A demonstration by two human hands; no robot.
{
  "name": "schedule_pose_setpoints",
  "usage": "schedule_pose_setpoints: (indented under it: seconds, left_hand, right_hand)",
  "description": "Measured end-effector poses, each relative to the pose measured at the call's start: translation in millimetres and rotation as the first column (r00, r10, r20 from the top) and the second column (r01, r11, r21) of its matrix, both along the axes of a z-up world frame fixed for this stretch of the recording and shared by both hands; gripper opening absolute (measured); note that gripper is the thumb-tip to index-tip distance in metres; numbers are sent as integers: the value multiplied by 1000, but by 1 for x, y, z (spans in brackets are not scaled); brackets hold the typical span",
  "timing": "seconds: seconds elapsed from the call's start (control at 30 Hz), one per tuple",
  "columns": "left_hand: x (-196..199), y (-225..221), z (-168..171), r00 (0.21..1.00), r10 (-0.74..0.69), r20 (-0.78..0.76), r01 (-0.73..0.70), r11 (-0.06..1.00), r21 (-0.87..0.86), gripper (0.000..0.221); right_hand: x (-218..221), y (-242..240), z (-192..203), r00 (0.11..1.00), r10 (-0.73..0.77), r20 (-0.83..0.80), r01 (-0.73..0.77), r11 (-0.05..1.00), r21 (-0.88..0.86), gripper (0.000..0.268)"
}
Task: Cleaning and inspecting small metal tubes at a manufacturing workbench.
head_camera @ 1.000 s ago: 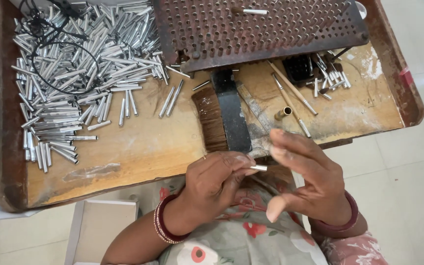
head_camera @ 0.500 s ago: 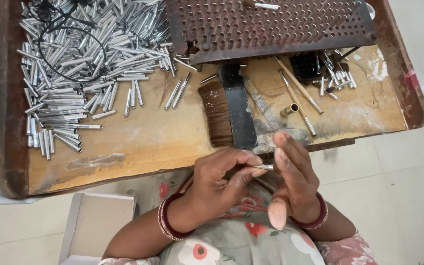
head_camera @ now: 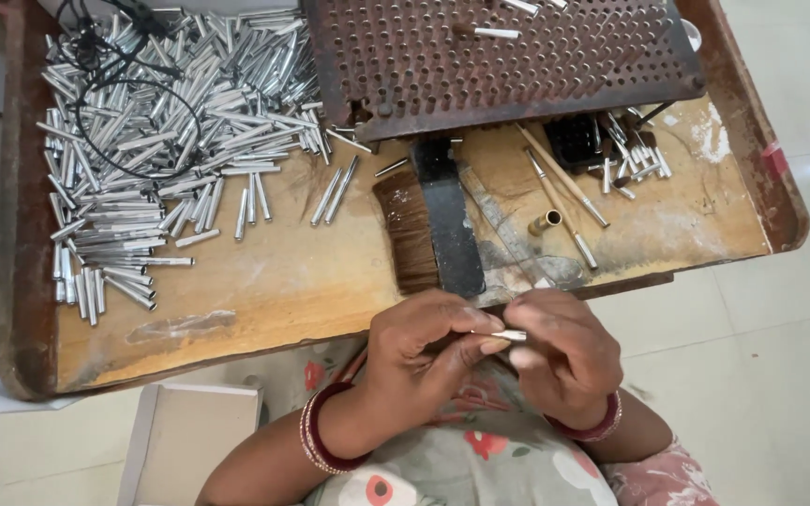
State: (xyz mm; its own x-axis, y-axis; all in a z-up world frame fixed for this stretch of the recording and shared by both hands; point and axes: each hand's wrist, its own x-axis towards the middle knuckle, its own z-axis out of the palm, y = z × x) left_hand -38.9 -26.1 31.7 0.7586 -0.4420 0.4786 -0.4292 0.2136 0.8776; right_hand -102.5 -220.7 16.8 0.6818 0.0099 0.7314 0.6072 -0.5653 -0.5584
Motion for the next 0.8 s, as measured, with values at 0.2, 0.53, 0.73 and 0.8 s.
schedule_pose_setpoints:
  seconds: [0.2, 0.53, 0.73, 0.8]
  left_hand:
    - [4, -12, -17, 946, -173, -274, 110, 967, -230, 15]
    - [18, 0, -23, 908, 98, -406, -231, 928, -293, 11]
    - [21, 4, -21, 864, 19, -503, -247, 887, -391, 15]
    - [19, 3, -21, 856, -78, -512, -197, 865, -461, 18]
  right_hand:
    - [4, -13, 6, 947, 237, -215, -186, 954, 233, 19]
    - [62, -67, 19, 779, -620, 96, 552, 605, -574, 16]
    - [4, -28, 25, 872, -481, -87, 476, 877, -71, 15]
    - [-17, -21, 17, 945, -326, -22, 322, 941, -106, 15]
